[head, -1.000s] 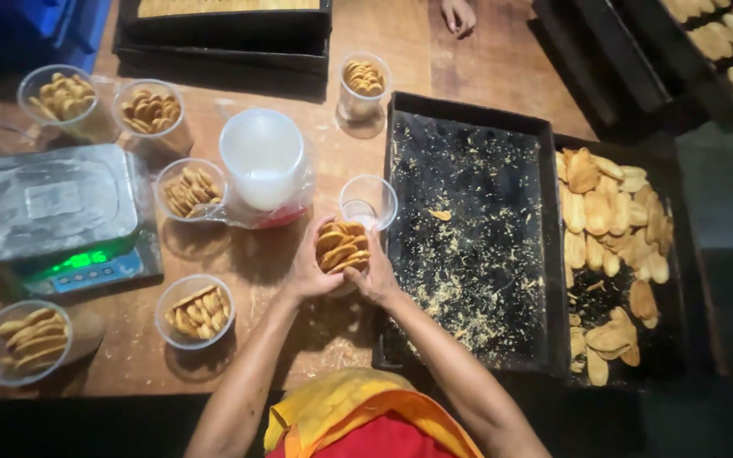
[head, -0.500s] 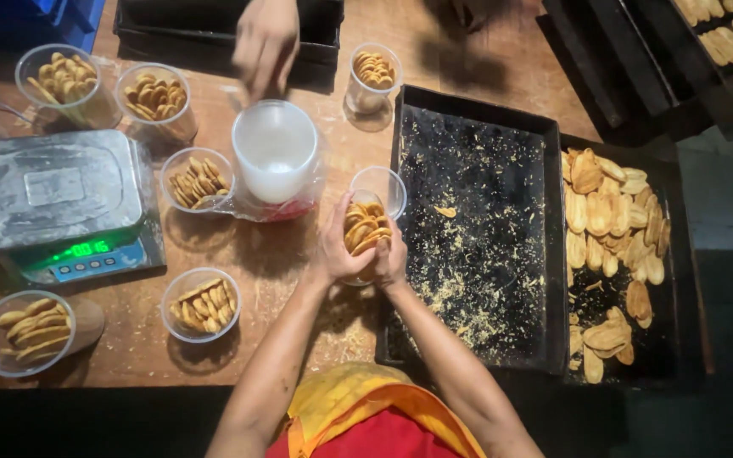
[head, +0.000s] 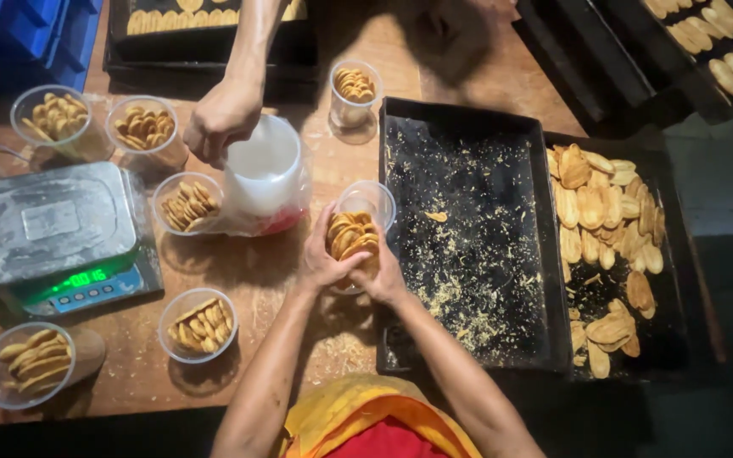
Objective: The person repeatedly picks biscuits from a tray, places them into clear plastic cups, weighs the cups on a digital scale, and sets the filled cups aside. Another person works nearby on a similar task.
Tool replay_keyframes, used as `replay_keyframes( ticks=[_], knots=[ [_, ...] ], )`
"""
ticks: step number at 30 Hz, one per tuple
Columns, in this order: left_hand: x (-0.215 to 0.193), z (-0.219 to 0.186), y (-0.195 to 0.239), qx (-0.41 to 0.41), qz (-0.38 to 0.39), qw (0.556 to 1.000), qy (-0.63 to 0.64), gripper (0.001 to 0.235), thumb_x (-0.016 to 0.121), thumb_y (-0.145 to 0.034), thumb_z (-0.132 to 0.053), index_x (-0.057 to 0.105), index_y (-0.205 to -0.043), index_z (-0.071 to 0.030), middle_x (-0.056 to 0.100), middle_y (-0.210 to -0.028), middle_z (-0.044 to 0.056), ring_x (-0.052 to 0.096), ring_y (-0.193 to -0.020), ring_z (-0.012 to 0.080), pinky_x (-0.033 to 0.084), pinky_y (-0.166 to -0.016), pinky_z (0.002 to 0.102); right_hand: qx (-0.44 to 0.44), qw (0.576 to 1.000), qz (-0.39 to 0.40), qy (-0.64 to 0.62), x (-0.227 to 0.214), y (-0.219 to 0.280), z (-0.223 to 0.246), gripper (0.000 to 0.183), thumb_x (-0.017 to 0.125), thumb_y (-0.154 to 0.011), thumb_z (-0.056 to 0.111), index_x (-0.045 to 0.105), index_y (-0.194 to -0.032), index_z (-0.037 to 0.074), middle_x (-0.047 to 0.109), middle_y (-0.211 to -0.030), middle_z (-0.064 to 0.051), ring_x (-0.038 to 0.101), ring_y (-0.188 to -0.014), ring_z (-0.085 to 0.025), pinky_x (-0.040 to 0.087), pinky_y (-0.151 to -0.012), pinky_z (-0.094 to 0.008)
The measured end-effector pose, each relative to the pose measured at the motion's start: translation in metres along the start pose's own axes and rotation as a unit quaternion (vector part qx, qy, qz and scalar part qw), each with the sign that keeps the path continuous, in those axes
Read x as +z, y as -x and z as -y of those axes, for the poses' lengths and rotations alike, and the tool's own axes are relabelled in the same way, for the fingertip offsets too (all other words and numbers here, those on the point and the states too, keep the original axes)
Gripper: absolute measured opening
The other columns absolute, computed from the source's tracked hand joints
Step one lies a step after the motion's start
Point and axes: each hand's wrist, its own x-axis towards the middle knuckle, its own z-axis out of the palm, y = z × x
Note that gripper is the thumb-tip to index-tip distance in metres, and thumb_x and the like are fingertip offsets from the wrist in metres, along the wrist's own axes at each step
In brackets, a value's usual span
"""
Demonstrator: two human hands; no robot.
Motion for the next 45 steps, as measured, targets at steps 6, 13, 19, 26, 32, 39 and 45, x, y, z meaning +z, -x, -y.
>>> replay_keyframes(
  ticks=[6, 13, 19, 26, 32, 39, 45],
  knots=[
    [-0.005, 0.018, 0.015, 0.018, 0.068, 0.996, 0.058, 0.110, 0.096, -0.068, -0.027, 0.035, -0.156, -0.001, 0.062, -0.138, 0.020, 0.067, -0.125, 0.0290, 0.058, -0.107, 0.039, 0.002, 0.994, 0.110, 0.010, -0.013, 0.004, 0.000, 0.104, 0.076, -0.086, 0.020, 0.011, -0.165, 0.000, 0.053, -0.150, -0.022, 0.059, -0.136, -0.033, 0.045, -0.121, -0.042],
    [-0.023, -0.015, 0.020, 0.048, 0.170, 0.983, -0.059, 0.092, 0.086, -0.063, -0.017, 0.045, -0.145, -0.005, 0.049, -0.148, 0.025, 0.050, -0.138, 0.0408, 0.043, -0.117, 0.047, 0.006, 0.984, 0.147, 0.098, -0.020, 0.022, 0.001, 0.106, 0.084, -0.079, 0.018, 0.021, -0.162, 0.004, 0.041, -0.162, -0.027, 0.039, -0.152, -0.041, 0.031, -0.126, -0.045],
    [-0.014, -0.072, 0.002, 0.011, 0.275, 0.926, -0.259, 0.124, 0.084, -0.066, -0.056, 0.023, -0.152, 0.010, 0.022, -0.159, 0.033, 0.019, -0.150, 0.0466, 0.018, -0.122, 0.056, 0.145, 0.976, 0.149, -0.063, -0.021, 0.025, 0.024, 0.125, 0.086, -0.071, 0.028, 0.004, -0.160, 0.003, 0.032, -0.161, -0.026, 0.036, -0.148, -0.035, 0.026, -0.124, -0.043],
    [-0.006, -0.071, 0.013, 0.002, 0.377, 0.809, -0.451, 0.134, 0.078, -0.068, -0.075, 0.018, -0.151, 0.012, 0.014, -0.161, 0.034, 0.011, -0.153, 0.0447, 0.008, -0.119, 0.067, 0.112, 0.983, 0.139, -0.032, -0.021, 0.082, 0.006, 0.123, 0.090, -0.078, 0.032, 0.005, -0.162, 0.003, 0.022, -0.168, -0.026, 0.030, -0.154, -0.035, 0.028, -0.125, -0.050],
    [0.004, -0.041, 0.006, -0.027, 0.374, 0.781, -0.499, 0.108, 0.077, -0.075, -0.050, 0.031, -0.163, -0.007, 0.058, -0.134, 0.024, 0.057, -0.122, 0.0412, 0.043, -0.105, 0.061, 0.176, 0.947, 0.024, -0.269, -0.023, 0.122, -0.005, 0.098, 0.083, -0.091, 0.025, 0.023, -0.166, 0.002, 0.037, -0.163, -0.022, 0.044, -0.149, -0.027, 0.046, -0.118, -0.044],
    [0.012, -0.132, 0.018, -0.105, 0.230, 0.968, -0.004, 0.115, 0.089, -0.062, -0.036, 0.026, -0.154, -0.007, 0.059, -0.128, 0.020, 0.064, -0.116, 0.0327, 0.056, -0.095, 0.047, 0.227, 0.841, -0.106, -0.479, -0.071, 0.099, 0.074, 0.080, 0.071, -0.092, 0.037, 0.030, -0.156, 0.012, 0.046, -0.152, -0.011, 0.053, -0.135, -0.023, 0.050, -0.108, -0.037],
    [0.065, -0.188, 0.055, -0.124, 0.148, 0.965, 0.176, 0.117, 0.080, -0.074, -0.030, 0.011, -0.166, -0.010, 0.046, -0.147, 0.020, 0.061, -0.129, 0.0334, 0.055, -0.102, 0.046, 0.178, 0.814, -0.188, -0.520, -0.115, 0.091, 0.110, 0.062, 0.073, -0.094, 0.035, 0.046, -0.139, 0.002, 0.059, -0.125, -0.014, 0.062, -0.116, -0.023, 0.053, -0.102, -0.037]
  ],
)
